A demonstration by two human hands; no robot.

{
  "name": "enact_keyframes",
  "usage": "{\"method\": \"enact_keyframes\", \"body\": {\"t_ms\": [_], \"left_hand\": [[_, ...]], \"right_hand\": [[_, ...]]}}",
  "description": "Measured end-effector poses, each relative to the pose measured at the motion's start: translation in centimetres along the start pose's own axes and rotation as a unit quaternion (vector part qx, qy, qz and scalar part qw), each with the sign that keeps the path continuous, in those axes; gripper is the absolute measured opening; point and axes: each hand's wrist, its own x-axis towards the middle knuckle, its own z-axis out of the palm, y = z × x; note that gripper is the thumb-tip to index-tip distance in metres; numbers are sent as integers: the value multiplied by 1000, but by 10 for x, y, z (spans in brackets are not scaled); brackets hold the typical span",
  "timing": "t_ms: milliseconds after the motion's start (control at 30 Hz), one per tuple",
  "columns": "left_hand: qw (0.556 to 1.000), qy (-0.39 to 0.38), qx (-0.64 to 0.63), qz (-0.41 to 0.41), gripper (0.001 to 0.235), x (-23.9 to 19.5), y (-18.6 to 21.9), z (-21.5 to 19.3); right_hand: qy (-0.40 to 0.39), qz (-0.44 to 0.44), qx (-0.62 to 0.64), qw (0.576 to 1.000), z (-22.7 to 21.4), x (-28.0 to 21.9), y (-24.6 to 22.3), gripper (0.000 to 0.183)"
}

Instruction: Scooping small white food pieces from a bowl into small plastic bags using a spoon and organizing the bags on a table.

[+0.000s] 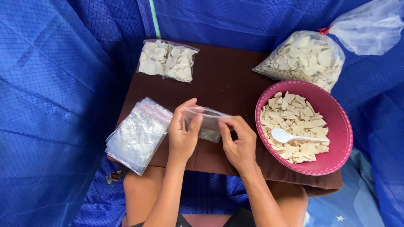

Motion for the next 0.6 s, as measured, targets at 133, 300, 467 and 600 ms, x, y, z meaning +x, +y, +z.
{"method": "enact_keyframes", "body": {"t_ms": [133,300,467,600], "left_hand": [[999,-8,-12,32,53,-2,-5,-4],[995,-9,3,103,16,0,0,-6],[994,-22,1,109,7,0,5,-4],[993,-41,10,114,3,-1,5,-4]], "right_hand": [[23,-23,9,999,-3,1,1,7],[8,-23,10,1000,-1,-2,8,23],[17,-42,17,999,-2,0,3,19],[30,-68,7,997,-3,2,4,18]]}}
